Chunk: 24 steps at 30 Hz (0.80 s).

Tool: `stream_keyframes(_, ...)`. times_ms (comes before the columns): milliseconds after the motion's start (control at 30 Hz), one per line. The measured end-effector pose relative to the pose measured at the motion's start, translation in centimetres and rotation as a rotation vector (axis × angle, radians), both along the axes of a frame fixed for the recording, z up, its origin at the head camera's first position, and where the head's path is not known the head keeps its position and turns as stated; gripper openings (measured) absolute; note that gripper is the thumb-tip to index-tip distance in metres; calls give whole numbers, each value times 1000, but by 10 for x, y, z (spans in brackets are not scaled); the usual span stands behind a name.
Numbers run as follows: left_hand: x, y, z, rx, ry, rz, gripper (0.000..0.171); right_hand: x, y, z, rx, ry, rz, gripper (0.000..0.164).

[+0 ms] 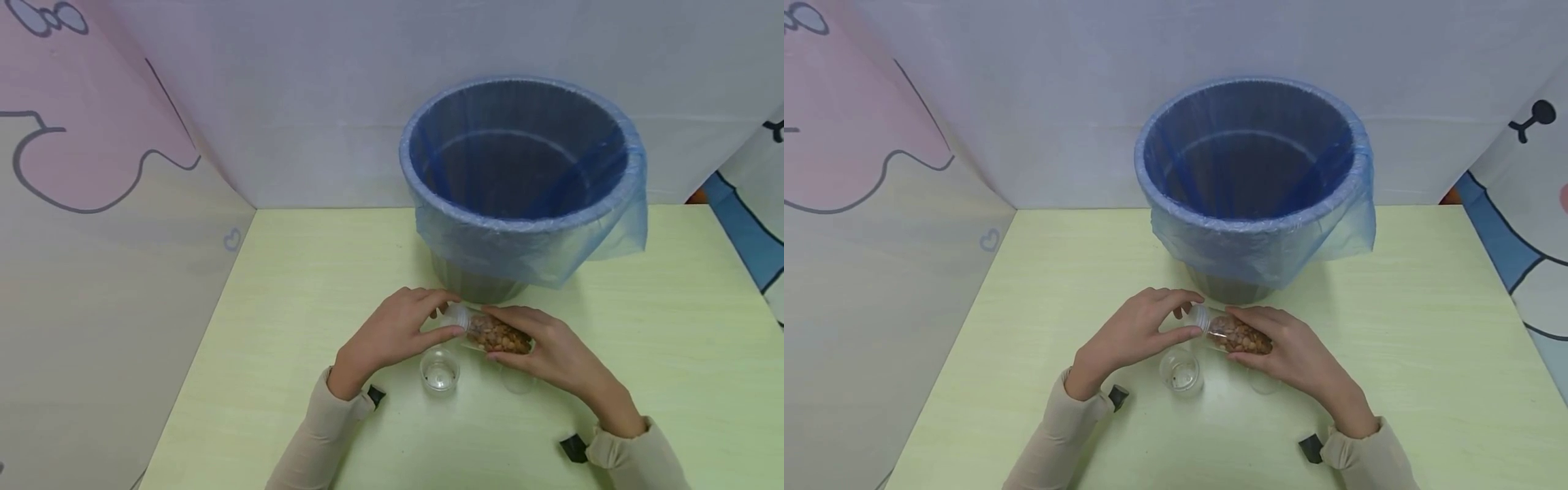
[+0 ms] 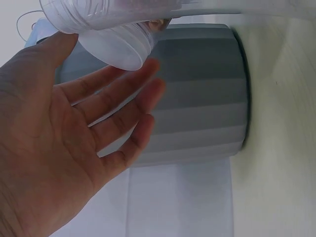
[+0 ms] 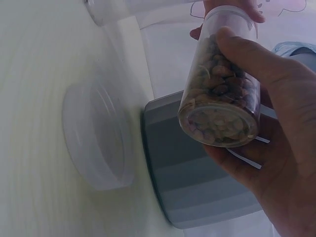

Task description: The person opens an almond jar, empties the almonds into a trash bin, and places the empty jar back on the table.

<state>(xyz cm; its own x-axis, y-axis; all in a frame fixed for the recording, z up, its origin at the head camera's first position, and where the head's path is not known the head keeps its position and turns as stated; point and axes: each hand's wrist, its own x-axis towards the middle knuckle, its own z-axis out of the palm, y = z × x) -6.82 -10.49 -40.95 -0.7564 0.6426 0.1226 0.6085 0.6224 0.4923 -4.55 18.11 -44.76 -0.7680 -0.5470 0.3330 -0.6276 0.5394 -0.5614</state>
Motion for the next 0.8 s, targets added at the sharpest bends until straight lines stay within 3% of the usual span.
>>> stream_keyframes(267,0,0,1,-9,-19,-4,43,0,0,0,0,-13,2,77)
stream_keyframes(400,0,-1,1,-25,-11,-3,53,0,1,1,-1,3,-1,78)
stream_keyframes(567,0,-2,2,1,-12,-41,66,-1,2,2,-1,10,-8,77)
stream_keyframes(800,0,-3,3,16,-14,-90,64,0,3,3,4,0,-24,75)
